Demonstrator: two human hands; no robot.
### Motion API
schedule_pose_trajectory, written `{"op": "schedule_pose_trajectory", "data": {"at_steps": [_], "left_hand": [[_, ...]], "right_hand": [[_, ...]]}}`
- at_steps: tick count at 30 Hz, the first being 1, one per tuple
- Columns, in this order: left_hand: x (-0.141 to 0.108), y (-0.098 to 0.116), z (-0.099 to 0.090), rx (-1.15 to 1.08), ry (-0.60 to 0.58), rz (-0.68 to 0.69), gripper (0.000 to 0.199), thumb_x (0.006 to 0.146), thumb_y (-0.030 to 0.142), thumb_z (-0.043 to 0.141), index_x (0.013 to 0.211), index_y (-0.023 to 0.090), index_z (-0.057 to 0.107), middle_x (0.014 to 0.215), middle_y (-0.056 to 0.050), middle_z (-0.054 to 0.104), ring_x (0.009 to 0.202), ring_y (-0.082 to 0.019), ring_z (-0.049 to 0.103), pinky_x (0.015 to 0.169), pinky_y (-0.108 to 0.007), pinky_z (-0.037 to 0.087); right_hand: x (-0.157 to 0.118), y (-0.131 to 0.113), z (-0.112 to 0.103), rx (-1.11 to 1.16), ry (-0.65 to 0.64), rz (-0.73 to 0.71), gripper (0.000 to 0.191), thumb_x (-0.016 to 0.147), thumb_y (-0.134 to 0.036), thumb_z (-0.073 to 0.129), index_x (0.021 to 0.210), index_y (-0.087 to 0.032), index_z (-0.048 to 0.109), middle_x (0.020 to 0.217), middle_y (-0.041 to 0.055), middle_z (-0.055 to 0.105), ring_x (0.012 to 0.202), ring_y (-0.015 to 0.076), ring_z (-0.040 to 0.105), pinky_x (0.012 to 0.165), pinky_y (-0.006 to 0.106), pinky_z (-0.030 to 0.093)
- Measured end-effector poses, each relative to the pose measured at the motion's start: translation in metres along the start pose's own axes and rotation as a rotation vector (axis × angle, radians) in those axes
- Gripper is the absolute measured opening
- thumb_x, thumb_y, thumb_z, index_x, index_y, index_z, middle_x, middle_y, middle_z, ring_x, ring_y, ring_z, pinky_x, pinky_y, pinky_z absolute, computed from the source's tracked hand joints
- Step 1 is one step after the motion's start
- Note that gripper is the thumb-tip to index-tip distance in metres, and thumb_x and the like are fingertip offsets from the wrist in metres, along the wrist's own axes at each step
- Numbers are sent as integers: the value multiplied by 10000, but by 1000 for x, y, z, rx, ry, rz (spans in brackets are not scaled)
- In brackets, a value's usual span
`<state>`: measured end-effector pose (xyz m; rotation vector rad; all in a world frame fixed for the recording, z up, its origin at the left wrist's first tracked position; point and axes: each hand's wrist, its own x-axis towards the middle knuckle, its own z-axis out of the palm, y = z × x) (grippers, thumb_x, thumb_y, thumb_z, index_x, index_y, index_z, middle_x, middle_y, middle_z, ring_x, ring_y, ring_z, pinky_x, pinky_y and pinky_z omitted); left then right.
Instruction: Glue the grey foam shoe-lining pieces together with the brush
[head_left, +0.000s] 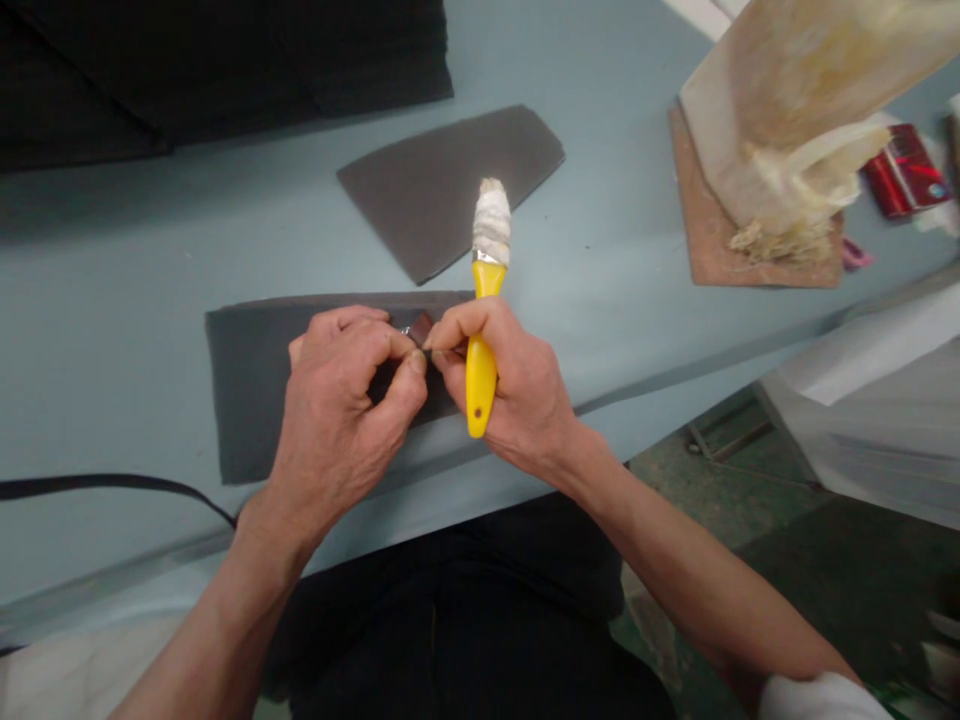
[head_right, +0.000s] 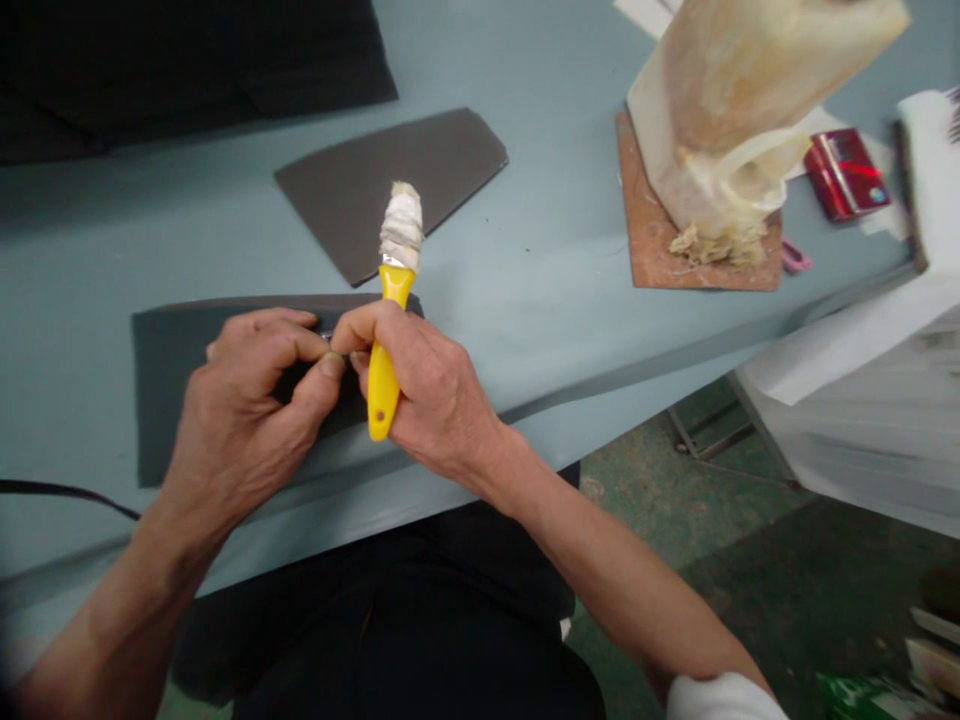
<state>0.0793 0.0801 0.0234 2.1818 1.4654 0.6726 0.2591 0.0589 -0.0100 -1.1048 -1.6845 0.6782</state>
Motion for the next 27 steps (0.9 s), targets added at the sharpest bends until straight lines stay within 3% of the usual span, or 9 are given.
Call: {"op": "schedule_pose_trajectory", "data": {"at_steps": [6,10,17,22,27], "left_hand": [[-1,-1,1,-29,27,9,200,950,328,508,823,246,639,898,-31,718,1154,-285,686,982,-544,497],[-2,-5,2,-33,15,31,185,967,340,512,864,259,642,956,-36,725,1179,-288,678,1002,-519,490],[-2,-6,-2,-60,4,63,170,989,324,530,890,253,650,971,-37,726,1178,-285,678,1017,-498,484],[-3,-5,-3,-63,7,11,216,987,353,490,906,258,666,1061,-37,737,1182,-287,680,1017,-519,504],[-3,-8,1,-60,45,32,158,976,351,557,885,266,654,1016,-12,744,1150,-278,700,999,-504,522]], "right_hand": [[2,-4,6,22,42,48,149,975,-113,549,1057,-237,549,899,-31,680,838,123,679,793,272,559],[3,-5,8,41,59,96,133,972,-139,565,1057,-241,552,941,-29,697,823,114,677,776,264,548],[7,-4,7,88,48,173,137,946,-153,607,1038,-241,554,877,-53,651,721,101,598,669,244,490],[11,-1,3,151,13,221,111,953,-199,615,1025,-247,546,902,-37,660,823,122,645,742,258,542],[11,2,3,233,28,224,150,970,-264,666,1075,-249,559,962,-19,702,891,132,691,819,283,592]]}}
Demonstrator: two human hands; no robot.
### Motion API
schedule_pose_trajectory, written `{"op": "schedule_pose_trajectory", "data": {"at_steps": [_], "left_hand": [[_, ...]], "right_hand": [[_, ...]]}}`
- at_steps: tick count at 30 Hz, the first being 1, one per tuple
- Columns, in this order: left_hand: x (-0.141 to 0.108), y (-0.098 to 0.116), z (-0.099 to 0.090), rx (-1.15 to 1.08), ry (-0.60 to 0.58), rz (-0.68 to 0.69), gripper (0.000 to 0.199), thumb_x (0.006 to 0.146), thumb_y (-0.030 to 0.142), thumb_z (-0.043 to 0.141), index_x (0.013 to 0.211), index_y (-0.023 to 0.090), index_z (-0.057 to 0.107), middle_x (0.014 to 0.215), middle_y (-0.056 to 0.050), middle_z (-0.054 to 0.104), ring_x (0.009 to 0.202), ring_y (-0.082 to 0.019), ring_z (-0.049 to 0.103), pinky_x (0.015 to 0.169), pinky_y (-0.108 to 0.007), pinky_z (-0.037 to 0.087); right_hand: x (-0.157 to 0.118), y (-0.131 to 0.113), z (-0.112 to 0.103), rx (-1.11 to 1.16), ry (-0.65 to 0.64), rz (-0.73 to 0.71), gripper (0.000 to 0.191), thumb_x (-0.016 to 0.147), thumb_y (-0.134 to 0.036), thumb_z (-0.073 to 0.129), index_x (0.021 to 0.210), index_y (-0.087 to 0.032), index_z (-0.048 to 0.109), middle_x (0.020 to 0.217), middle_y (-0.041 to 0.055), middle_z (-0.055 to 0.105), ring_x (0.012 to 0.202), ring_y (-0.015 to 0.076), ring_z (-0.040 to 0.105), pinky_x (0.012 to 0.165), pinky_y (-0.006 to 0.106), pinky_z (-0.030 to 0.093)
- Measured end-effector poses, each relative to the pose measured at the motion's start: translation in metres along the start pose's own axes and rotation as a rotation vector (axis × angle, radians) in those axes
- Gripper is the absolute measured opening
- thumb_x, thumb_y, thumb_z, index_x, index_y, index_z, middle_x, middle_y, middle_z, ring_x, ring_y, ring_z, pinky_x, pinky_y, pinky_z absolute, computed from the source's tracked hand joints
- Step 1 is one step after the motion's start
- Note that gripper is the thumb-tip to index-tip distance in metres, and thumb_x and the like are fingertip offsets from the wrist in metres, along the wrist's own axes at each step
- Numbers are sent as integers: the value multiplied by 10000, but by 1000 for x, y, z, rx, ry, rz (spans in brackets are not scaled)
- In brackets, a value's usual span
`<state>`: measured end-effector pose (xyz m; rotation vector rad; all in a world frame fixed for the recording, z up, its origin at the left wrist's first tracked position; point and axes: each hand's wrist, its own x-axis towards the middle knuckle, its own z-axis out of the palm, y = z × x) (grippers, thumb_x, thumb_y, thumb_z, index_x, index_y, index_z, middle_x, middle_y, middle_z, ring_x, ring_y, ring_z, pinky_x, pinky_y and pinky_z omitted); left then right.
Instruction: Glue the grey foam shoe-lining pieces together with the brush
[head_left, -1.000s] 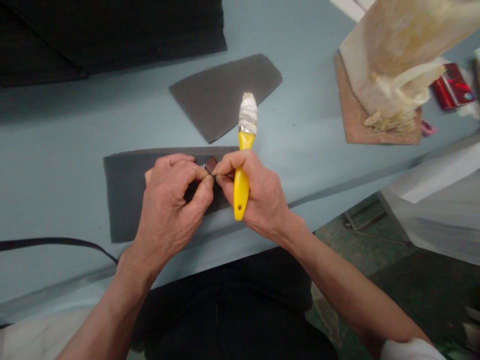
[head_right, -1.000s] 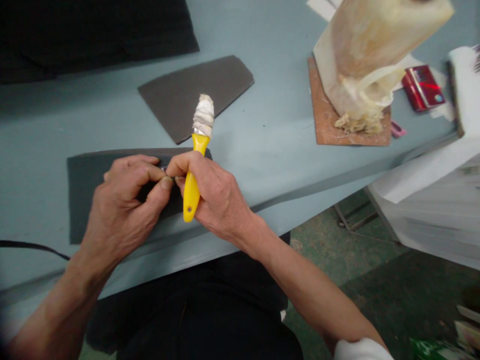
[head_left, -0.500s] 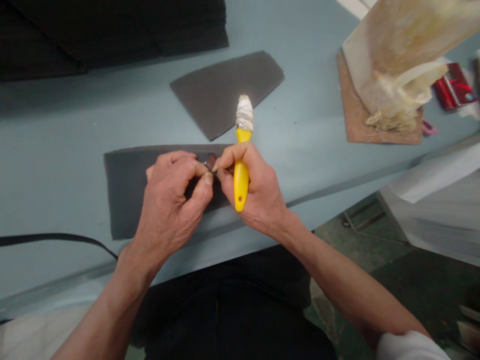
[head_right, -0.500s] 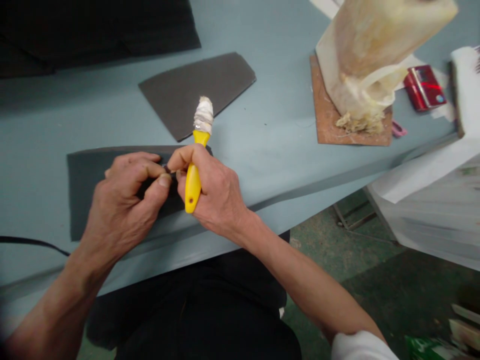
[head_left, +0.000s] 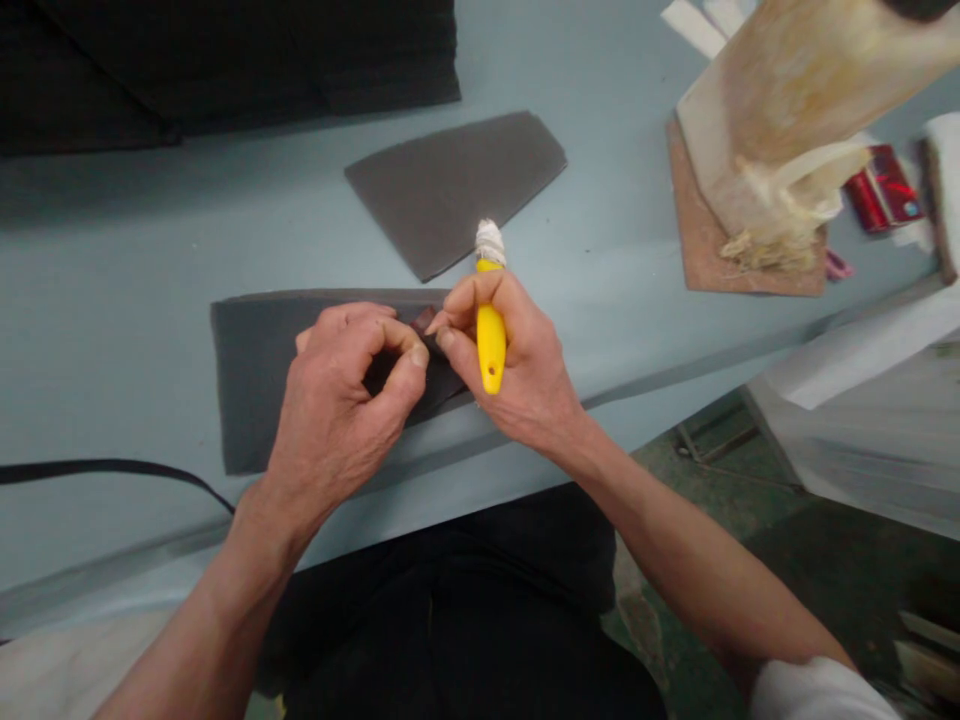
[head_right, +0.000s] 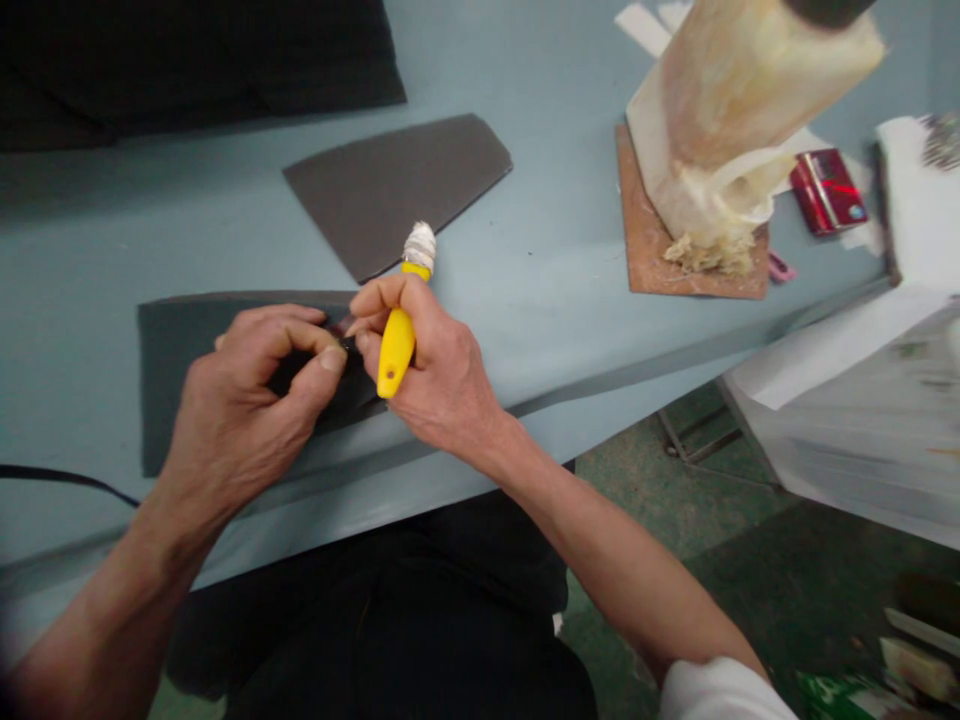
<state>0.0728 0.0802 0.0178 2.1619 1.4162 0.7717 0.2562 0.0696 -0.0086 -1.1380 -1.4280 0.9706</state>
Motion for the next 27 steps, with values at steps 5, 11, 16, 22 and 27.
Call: {"op": "schedule_pose_trajectory", "data": {"at_steps": [5,11,16,22,27], "left_hand": [[-2,-3,3,17,30,37,94,973,330,625,906,278,665,987,-4,743,1126,-267,709,970,-466,530],[-4,-3,4,28,50,64,89,986,298,647,902,271,653,969,2,741,1141,-263,716,961,-451,521],[-3,-3,4,31,60,88,88,981,284,641,895,267,649,921,8,734,1128,-258,726,952,-437,530],[-4,-3,4,40,55,68,107,976,285,629,873,265,656,963,3,745,1144,-258,723,959,-427,533],[-3,-1,5,40,57,54,126,966,307,603,864,267,665,991,-5,752,1130,-264,726,963,-448,552]], "right_hand": [[-1,0,-1,-26,5,-11,145,986,-276,692,1048,-240,566,932,-24,687,862,125,688,800,275,599],[-3,-1,-2,-57,26,-86,122,992,-253,696,1005,-228,578,873,-44,648,770,101,626,737,247,568],[-7,-1,-2,-131,57,-159,91,997,-219,668,993,-232,578,884,-46,665,772,95,631,727,233,561],[-9,1,0,-191,56,-259,103,1000,-155,633,989,-234,567,886,-43,664,757,95,631,733,239,572],[-9,2,-1,-194,46,-247,99,992,-151,617,990,-234,563,892,-36,666,768,103,636,736,251,572]]}}
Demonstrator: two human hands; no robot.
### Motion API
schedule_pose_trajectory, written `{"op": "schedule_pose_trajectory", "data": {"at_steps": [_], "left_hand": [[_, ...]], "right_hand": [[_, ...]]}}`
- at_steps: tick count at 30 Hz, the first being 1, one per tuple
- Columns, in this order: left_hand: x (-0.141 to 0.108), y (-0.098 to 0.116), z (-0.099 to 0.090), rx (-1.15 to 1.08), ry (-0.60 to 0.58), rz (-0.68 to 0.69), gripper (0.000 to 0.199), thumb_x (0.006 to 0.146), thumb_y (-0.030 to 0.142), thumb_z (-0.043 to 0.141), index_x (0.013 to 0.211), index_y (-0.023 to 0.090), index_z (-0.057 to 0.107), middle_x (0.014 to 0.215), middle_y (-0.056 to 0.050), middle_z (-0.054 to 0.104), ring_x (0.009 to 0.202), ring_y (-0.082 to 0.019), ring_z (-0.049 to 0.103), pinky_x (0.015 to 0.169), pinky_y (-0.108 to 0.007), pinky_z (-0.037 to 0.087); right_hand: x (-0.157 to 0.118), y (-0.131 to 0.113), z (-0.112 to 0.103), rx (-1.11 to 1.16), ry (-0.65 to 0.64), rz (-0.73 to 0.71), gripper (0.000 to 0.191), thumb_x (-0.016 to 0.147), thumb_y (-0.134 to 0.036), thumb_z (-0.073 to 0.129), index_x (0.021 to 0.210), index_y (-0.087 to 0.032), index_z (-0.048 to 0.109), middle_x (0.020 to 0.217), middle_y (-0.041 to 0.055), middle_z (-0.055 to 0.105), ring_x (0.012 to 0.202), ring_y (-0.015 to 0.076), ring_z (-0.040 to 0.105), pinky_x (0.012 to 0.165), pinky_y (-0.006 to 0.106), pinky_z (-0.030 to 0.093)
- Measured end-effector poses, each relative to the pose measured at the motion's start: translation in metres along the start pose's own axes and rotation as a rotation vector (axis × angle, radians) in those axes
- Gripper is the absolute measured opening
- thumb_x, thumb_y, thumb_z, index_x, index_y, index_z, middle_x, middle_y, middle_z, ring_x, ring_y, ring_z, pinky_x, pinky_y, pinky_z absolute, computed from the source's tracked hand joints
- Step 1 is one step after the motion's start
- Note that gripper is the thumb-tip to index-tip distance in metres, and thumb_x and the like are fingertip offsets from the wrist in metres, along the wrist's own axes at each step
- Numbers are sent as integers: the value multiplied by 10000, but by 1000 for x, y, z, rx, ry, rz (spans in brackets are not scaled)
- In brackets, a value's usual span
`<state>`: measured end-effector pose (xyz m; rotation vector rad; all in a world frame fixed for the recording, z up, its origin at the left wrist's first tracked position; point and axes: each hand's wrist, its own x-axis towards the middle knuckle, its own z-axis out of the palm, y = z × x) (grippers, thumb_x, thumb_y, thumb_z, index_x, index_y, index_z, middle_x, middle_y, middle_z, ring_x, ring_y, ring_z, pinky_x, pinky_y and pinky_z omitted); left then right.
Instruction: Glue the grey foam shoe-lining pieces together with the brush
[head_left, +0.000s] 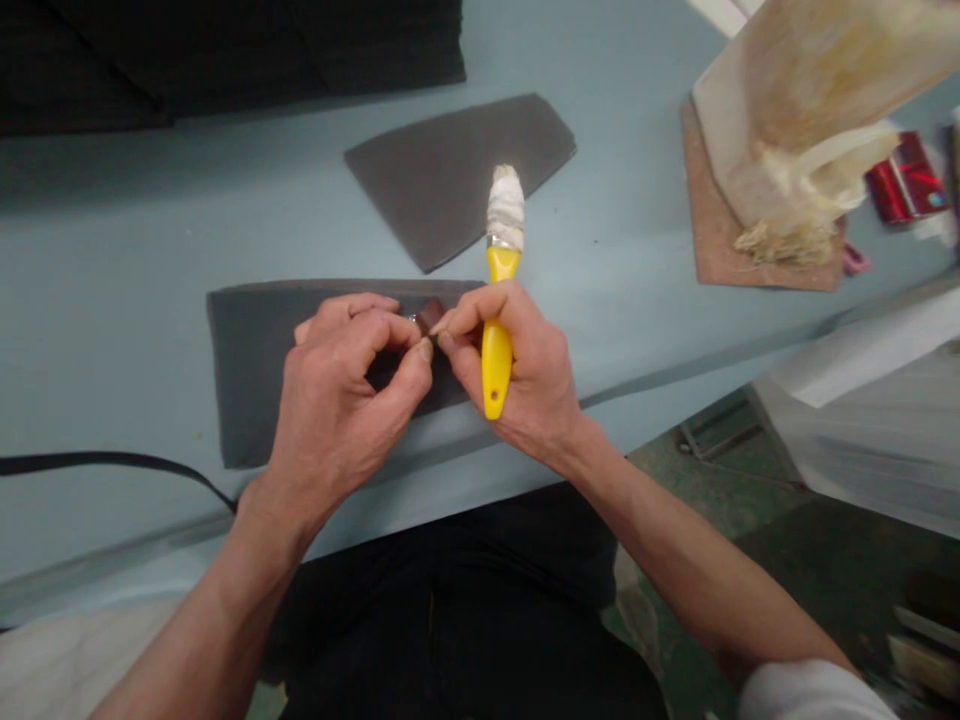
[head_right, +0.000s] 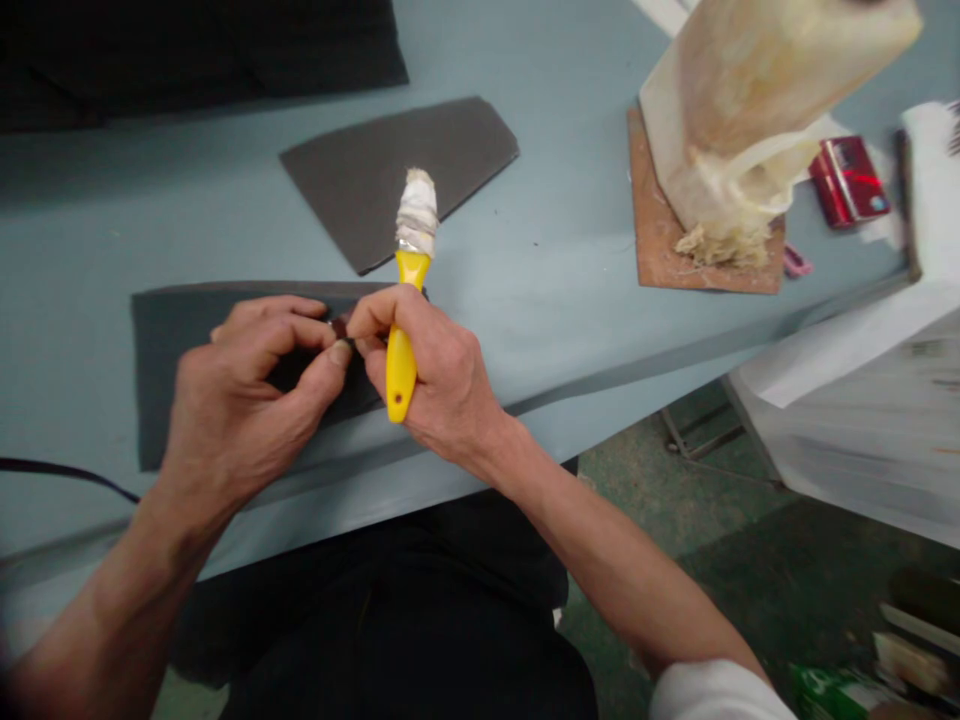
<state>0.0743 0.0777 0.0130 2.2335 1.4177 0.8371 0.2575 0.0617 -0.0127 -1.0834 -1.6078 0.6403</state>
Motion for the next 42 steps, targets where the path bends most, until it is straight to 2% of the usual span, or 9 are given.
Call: {"op": "schedule_pose_trajectory", "data": {"at_steps": [9,14,25,31,37,42], "left_hand": [[2,3,-1,8,-32,-44,167,967,341,558,833,294,645,941,10,755,1148,-262,730,985,-487,570],[2,3,0,-5,9,-22,125,929,319,607,824,270,652,886,13,748,1107,-260,736,960,-467,578],[-1,5,-1,-4,-6,-45,120,968,289,626,851,289,654,909,16,758,1131,-252,730,968,-460,587],[-1,4,-1,-2,11,-22,113,969,274,632,860,293,658,920,29,762,1124,-243,740,958,-445,591],[-2,4,-1,-9,15,-18,121,967,265,635,852,280,669,913,29,755,1126,-236,739,971,-419,587],[-1,5,-2,-18,-3,-48,114,941,265,647,834,297,674,933,33,754,1142,-251,731,978,-441,591]], "right_hand": [[1,-3,1,21,30,91,87,977,-199,651,984,-236,573,870,-47,670,725,91,612,703,231,553],[-2,-1,3,39,57,121,88,975,-205,649,983,-243,570,890,-32,687,822,116,680,810,272,592],[-4,2,3,-34,46,18,69,997,-217,642,979,-246,582,919,-19,696,839,131,687,803,290,609],[-5,2,4,-6,51,-31,87,1003,-188,647,981,-243,584,928,-18,706,844,133,703,819,299,611],[-9,4,6,-87,45,-102,62,1041,-199,616,1003,-249,621,974,-6,742,899,154,727,854,335,627],[-10,4,5,-118,35,-159,103,1034,-157,601,1018,-258,617,988,-16,754,889,151,714,840,327,603]]}}
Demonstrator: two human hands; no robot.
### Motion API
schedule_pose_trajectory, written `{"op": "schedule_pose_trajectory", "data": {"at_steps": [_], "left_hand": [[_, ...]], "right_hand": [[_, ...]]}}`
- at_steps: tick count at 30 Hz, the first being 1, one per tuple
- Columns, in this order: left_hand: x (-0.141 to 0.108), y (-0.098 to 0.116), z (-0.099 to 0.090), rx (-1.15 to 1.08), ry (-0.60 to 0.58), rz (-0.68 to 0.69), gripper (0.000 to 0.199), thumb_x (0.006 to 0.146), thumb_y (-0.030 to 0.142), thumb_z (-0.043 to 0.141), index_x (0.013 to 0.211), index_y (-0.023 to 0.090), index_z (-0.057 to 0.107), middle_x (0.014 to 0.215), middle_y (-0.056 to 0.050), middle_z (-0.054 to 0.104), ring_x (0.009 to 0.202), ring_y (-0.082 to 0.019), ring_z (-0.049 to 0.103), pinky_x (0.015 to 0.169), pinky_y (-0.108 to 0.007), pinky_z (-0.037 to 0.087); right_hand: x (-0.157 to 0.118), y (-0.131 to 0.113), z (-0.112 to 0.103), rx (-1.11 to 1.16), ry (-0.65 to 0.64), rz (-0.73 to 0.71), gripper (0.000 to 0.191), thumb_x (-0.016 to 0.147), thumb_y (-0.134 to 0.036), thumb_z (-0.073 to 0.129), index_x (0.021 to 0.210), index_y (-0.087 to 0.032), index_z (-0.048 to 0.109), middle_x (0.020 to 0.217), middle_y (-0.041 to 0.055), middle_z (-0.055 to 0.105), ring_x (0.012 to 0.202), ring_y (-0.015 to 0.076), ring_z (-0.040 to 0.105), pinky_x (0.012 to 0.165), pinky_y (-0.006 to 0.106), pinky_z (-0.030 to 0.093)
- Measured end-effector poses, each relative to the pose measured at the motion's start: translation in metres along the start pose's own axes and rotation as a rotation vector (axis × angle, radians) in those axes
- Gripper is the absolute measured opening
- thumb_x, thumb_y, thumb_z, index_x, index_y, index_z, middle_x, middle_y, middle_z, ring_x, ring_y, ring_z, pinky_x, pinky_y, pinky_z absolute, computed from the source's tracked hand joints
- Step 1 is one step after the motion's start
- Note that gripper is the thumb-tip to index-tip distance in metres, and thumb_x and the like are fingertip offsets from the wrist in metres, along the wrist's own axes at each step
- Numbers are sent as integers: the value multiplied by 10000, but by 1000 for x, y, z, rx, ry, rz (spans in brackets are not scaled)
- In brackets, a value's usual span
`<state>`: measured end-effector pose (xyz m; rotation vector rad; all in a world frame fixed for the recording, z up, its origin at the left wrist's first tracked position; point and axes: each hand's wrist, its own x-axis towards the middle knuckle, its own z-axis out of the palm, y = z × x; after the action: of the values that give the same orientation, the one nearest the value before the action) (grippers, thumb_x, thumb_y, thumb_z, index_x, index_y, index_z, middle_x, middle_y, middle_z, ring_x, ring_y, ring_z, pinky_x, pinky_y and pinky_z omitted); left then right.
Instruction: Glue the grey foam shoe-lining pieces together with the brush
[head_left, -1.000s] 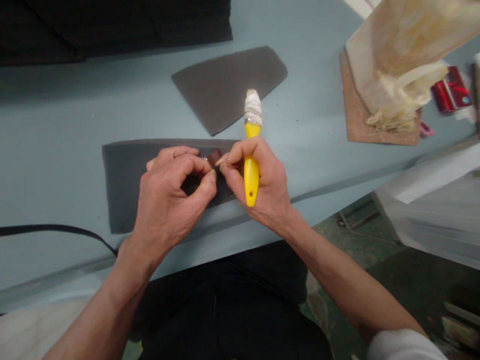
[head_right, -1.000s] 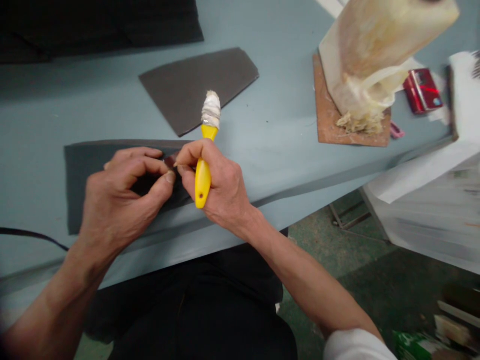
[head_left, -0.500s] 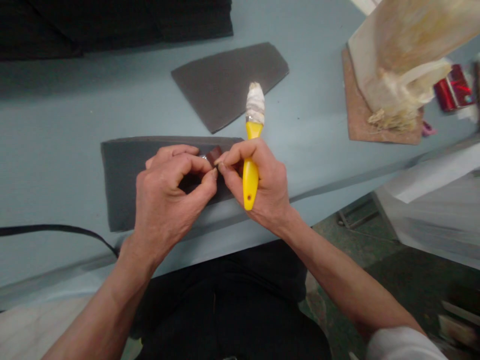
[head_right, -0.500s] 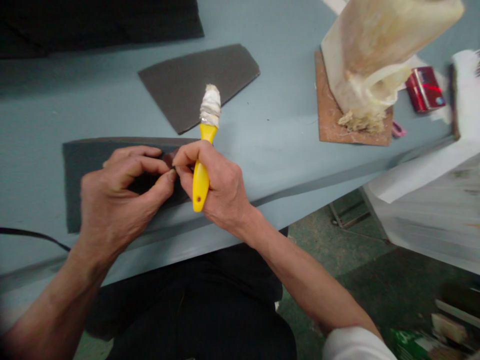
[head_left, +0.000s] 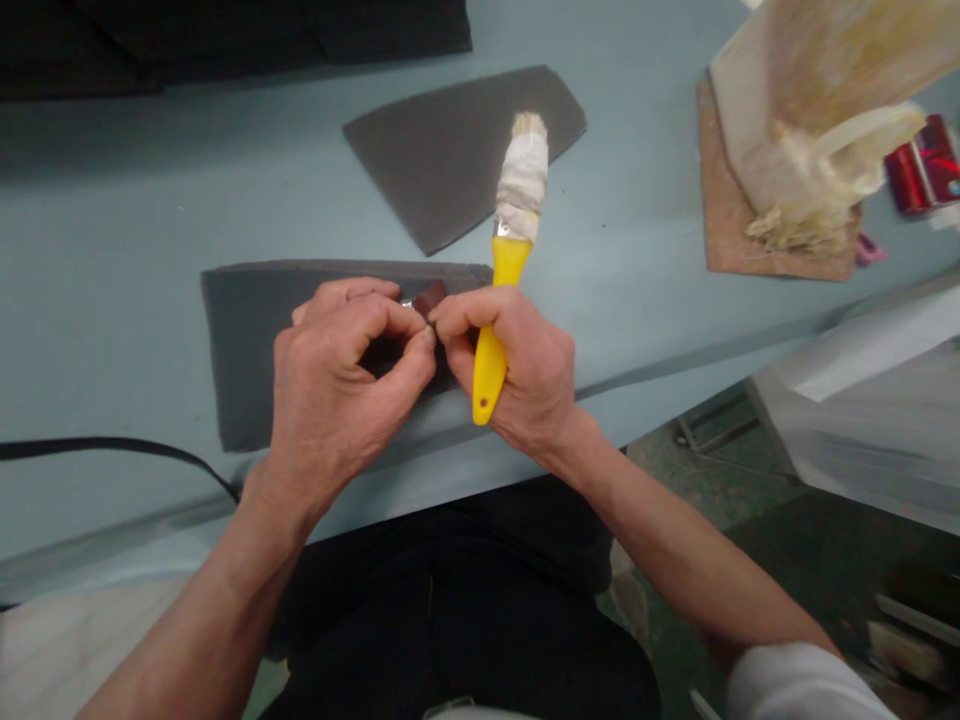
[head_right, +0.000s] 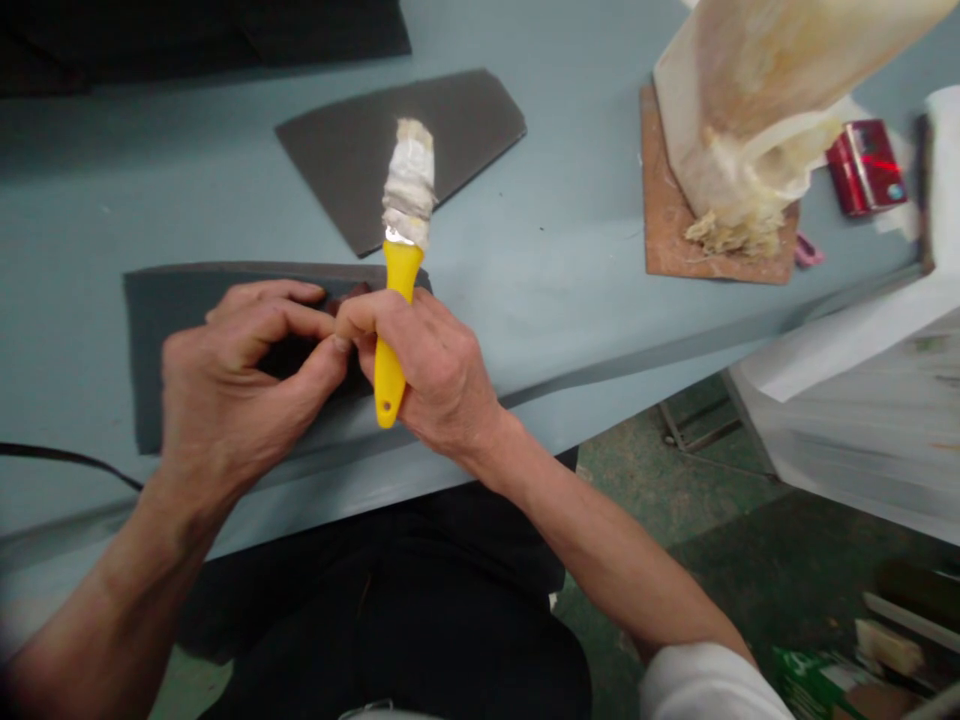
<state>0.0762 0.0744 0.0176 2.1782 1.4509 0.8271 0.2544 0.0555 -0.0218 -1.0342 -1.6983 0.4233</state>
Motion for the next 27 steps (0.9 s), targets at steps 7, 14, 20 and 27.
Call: {"op": "schedule_pose_trajectory", "data": {"at_steps": [7,14,20,27], "left_hand": [[0,-2,-1,-29,-18,5,120,938,256,646,830,297,681,903,29,758,1149,-259,734,995,-460,589],[-1,-1,4,4,3,5,89,905,245,653,830,283,682,956,-1,750,1143,-292,723,990,-511,575],[0,2,6,40,3,-42,102,894,258,653,797,286,642,951,4,738,1149,-281,707,1010,-514,550],[-1,1,6,23,14,-29,97,887,230,633,802,277,624,964,29,732,1116,-253,708,1003,-490,531]], "right_hand": [[0,-1,1,6,-7,13,121,1047,-154,554,1027,-243,633,997,6,757,909,167,713,846,367,620],[-1,1,0,7,3,-48,141,1038,-128,565,1034,-252,633,1003,5,759,937,178,730,848,373,613],[-2,1,0,16,-27,-15,136,1047,-147,557,1032,-254,638,1018,0,758,927,176,721,859,381,609],[-1,0,-1,21,-29,33,108,1036,-156,580,1028,-256,622,1031,-5,757,932,162,729,856,346,617]]}}
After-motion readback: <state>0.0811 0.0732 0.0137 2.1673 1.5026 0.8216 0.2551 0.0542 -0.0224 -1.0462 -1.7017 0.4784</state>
